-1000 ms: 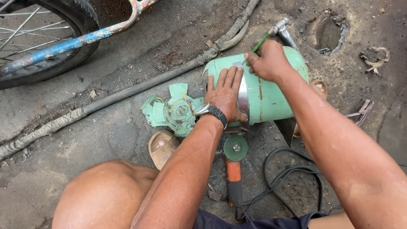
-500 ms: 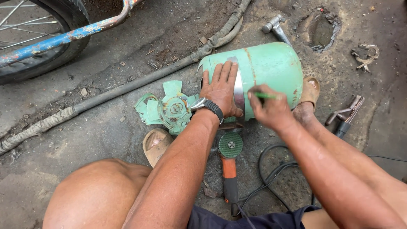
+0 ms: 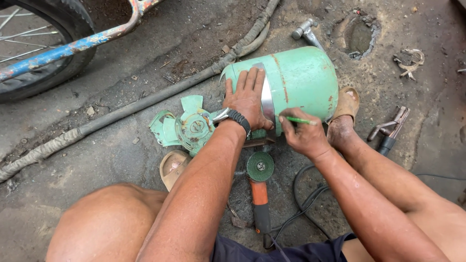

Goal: The person places a metal strap around a green cylindrical object and marks lines on the cylinder using a pencil while holding the strap in place.

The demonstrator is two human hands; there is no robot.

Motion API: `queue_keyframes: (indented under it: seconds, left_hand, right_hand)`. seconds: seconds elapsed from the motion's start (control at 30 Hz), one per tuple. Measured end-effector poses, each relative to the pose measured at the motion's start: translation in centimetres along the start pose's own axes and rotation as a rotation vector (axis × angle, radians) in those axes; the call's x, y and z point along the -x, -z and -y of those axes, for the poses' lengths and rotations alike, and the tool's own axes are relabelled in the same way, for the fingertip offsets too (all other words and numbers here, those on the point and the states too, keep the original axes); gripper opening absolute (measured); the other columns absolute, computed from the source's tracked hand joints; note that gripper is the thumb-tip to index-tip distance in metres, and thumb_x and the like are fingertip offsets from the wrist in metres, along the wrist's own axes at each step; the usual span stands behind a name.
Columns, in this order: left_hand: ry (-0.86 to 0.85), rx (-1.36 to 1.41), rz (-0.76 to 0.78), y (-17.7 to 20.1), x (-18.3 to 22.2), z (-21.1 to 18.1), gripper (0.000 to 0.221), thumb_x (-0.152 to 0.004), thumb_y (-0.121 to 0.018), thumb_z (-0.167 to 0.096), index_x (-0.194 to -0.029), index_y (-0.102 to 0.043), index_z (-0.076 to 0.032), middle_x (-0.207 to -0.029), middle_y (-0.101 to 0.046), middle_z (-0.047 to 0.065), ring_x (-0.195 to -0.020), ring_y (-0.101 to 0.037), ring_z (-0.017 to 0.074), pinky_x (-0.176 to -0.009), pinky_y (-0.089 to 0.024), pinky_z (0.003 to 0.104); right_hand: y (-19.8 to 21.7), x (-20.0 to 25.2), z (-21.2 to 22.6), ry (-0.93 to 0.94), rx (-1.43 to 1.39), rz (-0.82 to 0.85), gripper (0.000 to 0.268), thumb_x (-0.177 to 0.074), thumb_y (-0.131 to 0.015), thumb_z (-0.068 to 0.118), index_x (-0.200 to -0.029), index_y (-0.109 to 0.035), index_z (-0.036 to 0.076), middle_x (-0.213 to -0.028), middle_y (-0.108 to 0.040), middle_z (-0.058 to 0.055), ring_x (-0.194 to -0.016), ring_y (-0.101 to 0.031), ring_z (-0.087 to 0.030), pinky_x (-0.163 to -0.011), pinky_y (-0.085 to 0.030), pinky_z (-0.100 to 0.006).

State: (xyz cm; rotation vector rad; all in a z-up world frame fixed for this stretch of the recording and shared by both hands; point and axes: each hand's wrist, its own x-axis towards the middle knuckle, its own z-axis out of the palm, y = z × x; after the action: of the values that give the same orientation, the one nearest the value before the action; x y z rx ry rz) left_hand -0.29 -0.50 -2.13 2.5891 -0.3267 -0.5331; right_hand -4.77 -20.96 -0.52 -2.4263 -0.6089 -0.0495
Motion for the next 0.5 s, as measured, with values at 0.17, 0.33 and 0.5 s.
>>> queue_keyframes:
  seconds: [0.17, 0.33, 0.5]
  left_hand:
    - [-0.008, -0.013, -0.024, -0.1, 0.1, 0.0, 0.153, -0.063, -0.093, -0.073, -0.169, 0.0, -0.013, -0.176, -0.006, 0.013, -0.161, -0.009, 0.0369, -0.128, -0.008, 0.069]
    - [-0.008, -0.014, -0.036, -1.2, 0.3, 0.3, 0.155, -0.061, -0.095, -0.073, -0.169, -0.001, -0.013, -0.175, -0.006, 0.013, -0.161, -0.009, 0.0369, -0.128, -0.008, 0.069]
    - [-0.003, -0.031, -0.034, -1.1, 1.1, 0.1, 0.157, -0.06, -0.094, -0.074, -0.169, 0.001, -0.013, -0.175, -0.005, 0.012, -0.161, -0.008, 0.0356, -0.128, -0.008, 0.068]
  right_hand:
    - [-0.2, 0.9, -0.2, 0.041, 0.043, -0.074, 0.004, -0.098, -0.074, 0.014, -0.101, -0.074, 0.011, -0.08, -0.075, -0.014, -0.081, -0.076, -0.039, -0.065, -0.061, -0.047]
    - [0.4, -4.0, 1.0, -0.086, 0.067, 0.068, 0.011, -0.103, -0.068, 0.015, -0.104, -0.073, 0.005, -0.071, -0.073, -0.014, -0.072, -0.075, -0.035, -0.073, -0.06, -0.049]
    - [0.4, -10.6, 0.3, -0.19, 0.05, 0.133, 0.013, -0.101, -0.066, 0.019, -0.102, -0.072, 0.008, -0.064, -0.071, -0.006, -0.073, -0.076, -0.033, -0.075, -0.058, -0.048]
